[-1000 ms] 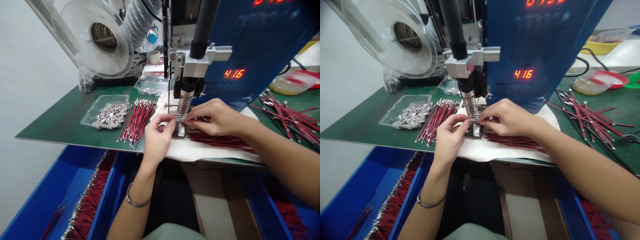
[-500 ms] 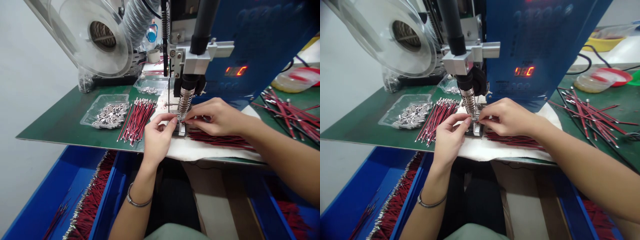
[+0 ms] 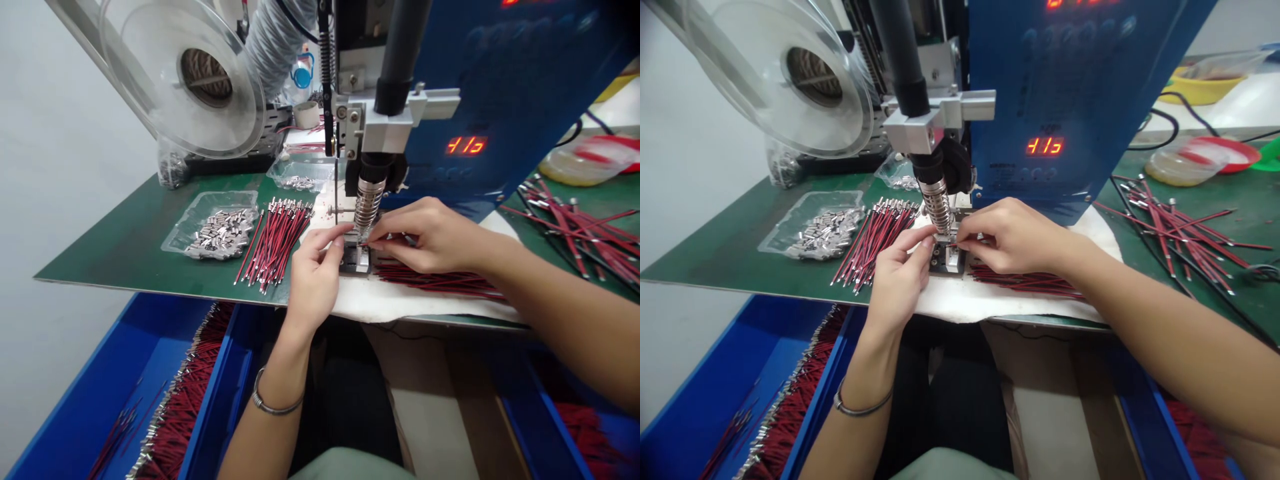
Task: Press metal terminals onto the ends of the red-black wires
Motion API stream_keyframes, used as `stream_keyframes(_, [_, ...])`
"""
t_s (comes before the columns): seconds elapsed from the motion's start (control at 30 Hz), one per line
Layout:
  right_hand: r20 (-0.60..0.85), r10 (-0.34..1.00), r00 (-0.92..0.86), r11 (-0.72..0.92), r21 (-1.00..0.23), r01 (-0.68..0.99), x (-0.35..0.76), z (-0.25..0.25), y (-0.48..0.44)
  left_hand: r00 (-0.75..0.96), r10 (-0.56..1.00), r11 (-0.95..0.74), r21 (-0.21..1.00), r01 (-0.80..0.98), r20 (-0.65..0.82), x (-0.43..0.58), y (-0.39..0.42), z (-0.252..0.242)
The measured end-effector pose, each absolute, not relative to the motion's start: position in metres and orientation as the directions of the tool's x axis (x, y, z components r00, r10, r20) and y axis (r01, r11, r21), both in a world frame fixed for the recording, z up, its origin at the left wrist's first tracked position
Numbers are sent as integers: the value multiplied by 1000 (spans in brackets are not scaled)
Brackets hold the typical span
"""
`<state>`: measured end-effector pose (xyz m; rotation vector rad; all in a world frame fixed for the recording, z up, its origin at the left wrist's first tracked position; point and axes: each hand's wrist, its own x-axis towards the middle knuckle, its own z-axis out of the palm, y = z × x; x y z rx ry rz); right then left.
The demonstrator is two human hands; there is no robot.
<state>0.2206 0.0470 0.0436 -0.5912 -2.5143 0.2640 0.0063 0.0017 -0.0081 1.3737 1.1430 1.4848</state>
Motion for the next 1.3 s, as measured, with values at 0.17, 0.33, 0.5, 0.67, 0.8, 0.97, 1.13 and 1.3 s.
stream_keyframes(0.17, [482, 443, -756, 895, -284, 343, 220, 44, 48, -27, 978, -208, 977, -55, 207, 8, -1, -3])
stream_keyframes(0.33, [505, 410, -759, 912, -249, 326, 220, 43, 48, -75, 985, -164, 980, -113, 156, 9, -2, -1])
stream_keyframes(0.5, [479, 447, -756, 893, -285, 348, 220, 44, 46, -66, 984, -169, 981, -98, 163, 9, -1, -2])
stream_keyframes(0.67, [451, 472, -758, 879, -306, 365, 220, 45, 45, -76, 985, -161, 986, -44, 157, 9, -1, -1])
stream_keyframes(0.8, [449, 474, -757, 877, -312, 365, 221, 45, 46, -86, 981, -177, 984, -15, 175, 10, -2, 0])
stream_keyframes(0.97, [432, 521, -736, 849, -350, 396, 219, 44, 45, -94, 979, -185, 983, -16, 183, 12, -2, 2])
stream_keyframes(1.13, [400, 655, -642, 749, -459, 478, 213, 45, 41, -115, 978, -177, 984, -23, 173, 12, -1, 1])
stream_keyframes(1.3, [332, 747, -577, 652, -540, 533, 209, 49, 36, -125, 978, -168, 986, -15, 165, 12, -3, 0])
